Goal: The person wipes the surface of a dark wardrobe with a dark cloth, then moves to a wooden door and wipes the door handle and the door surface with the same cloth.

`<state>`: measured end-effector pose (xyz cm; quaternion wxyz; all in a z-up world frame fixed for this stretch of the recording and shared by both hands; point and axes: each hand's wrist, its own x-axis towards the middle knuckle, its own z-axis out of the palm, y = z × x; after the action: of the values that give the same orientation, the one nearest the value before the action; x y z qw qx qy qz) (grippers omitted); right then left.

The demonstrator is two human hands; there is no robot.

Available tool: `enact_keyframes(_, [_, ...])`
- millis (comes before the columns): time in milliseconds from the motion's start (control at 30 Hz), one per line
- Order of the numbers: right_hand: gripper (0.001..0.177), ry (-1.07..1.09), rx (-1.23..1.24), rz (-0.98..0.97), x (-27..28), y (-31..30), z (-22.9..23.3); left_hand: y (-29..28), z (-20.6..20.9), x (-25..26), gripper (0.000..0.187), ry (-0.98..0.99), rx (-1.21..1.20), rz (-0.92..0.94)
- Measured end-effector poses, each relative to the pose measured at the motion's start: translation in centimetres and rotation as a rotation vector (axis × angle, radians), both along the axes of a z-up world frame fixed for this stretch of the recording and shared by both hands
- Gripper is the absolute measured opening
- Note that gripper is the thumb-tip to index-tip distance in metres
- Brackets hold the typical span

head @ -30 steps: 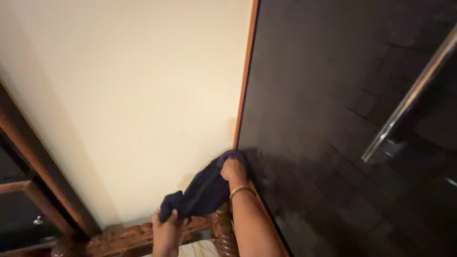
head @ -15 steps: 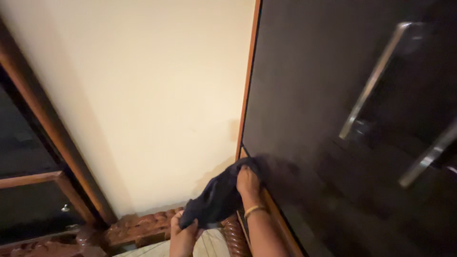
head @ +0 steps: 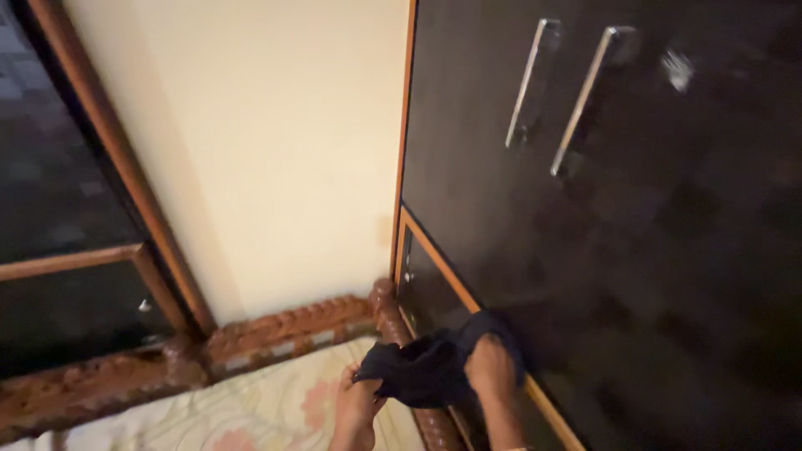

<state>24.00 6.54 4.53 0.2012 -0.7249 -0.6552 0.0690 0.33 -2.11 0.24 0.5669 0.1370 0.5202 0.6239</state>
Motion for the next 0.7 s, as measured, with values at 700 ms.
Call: enact_keyframes(700, [0.062, 2.370, -0.348, 0.555, -5.9, -30.4, 7.2, -31.6, 5.0, -4.3, 0.060, -0.204, 0.213, 0.110])
